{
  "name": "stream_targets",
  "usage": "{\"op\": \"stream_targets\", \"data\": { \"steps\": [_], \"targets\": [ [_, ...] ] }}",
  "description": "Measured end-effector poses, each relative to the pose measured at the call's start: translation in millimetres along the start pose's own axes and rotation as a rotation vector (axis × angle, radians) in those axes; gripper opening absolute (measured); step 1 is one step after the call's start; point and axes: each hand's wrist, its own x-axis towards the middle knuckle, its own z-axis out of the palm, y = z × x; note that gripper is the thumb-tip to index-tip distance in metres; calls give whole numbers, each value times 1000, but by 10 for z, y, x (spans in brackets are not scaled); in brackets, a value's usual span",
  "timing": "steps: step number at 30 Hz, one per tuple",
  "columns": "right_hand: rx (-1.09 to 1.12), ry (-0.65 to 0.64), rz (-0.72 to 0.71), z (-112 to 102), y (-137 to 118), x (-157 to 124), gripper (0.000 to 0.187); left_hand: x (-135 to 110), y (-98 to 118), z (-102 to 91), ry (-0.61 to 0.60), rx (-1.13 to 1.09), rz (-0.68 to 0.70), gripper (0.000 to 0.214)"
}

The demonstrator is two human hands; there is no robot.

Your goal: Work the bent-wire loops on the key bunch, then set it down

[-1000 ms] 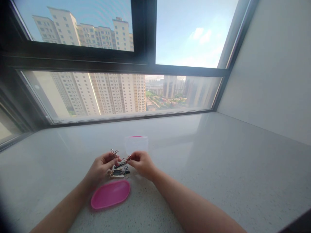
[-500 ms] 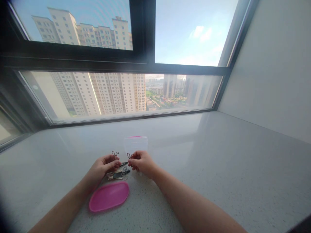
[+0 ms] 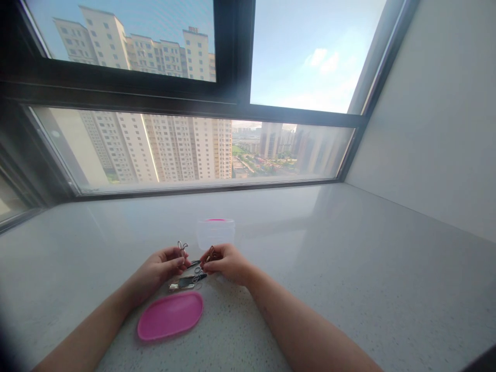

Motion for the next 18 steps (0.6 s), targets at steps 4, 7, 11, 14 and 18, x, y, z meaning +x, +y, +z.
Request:
{"op": "stream_targets", "data": {
  "steps": [4,7,11,14,18],
  "targets": [
    [-69,-74,18,12,-54,-30,37,-23,32,31,-39,44,13,30],
    [-98,-62,34,39,-100,-47,39,-52,69,63,-62,98,22,29],
    [-92,-39,39,56,-82,-33,41,-75,111,89,-64,161,33,26],
    [-99,-50,26,48,-29,-14,40,-69,118,91,-69,177,41,25],
    [-124,-60,27,48,-5,-4,39,-63,104,81,-78,167,35,26]
  ]
}}
